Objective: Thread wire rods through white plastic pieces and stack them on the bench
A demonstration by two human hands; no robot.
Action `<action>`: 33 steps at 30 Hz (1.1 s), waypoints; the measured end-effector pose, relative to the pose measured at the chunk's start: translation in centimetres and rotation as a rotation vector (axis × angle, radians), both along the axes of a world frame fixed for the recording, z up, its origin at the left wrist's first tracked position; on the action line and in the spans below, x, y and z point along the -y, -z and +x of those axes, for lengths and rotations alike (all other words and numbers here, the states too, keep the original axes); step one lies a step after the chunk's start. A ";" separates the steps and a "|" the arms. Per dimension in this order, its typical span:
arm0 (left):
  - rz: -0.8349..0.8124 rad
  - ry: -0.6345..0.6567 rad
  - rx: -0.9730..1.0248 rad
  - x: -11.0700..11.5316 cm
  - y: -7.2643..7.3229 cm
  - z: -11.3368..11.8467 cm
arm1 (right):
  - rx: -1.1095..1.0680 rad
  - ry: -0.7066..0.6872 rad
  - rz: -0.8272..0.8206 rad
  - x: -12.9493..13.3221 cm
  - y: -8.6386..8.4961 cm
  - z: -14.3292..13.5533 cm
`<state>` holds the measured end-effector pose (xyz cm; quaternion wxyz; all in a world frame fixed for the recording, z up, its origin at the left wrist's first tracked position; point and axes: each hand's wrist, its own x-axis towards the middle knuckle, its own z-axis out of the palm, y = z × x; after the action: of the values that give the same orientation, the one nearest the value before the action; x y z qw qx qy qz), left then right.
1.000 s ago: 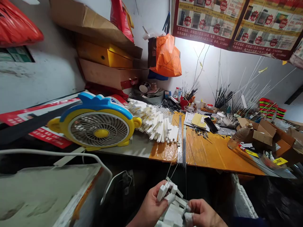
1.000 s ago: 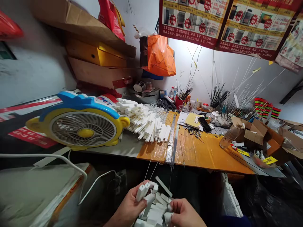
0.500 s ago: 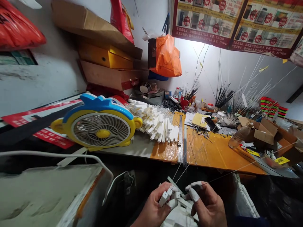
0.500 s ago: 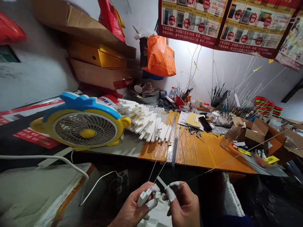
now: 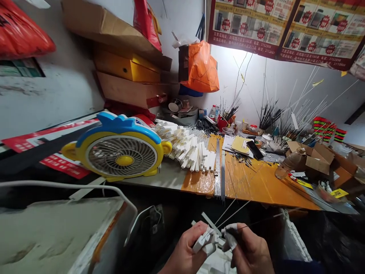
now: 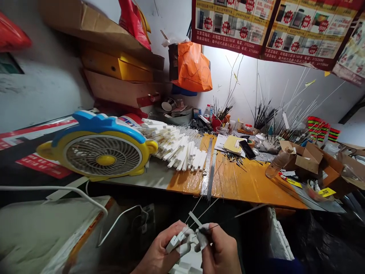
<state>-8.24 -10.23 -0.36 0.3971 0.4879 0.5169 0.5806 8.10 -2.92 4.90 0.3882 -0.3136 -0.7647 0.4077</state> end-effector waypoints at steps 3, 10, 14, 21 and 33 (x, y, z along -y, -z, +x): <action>-0.055 0.032 -0.003 0.1 -0.5 0.3 | 0.057 -0.117 -0.238 -0.8 -0.7 0.0; -0.138 0.005 0.028 -0.1 -1.2 0.1 | -0.103 -0.015 -0.378 -2.8 -2.2 0.9; -0.130 0.010 0.031 -0.3 -1.5 0.0 | -0.072 -0.080 -0.477 -2.6 -1.4 0.2; -0.129 0.027 -0.001 -0.7 -0.7 -0.1 | -0.113 -0.075 -0.241 -2.8 0.3 0.1; -0.304 0.052 0.350 -1.5 -0.7 -1.9 | 0.003 0.160 -0.722 -13.5 4.8 0.9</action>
<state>-10.19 -8.77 0.36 0.5646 0.3275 0.5089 0.5612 9.04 10.55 0.11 0.2819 -0.4896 -0.5452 0.6193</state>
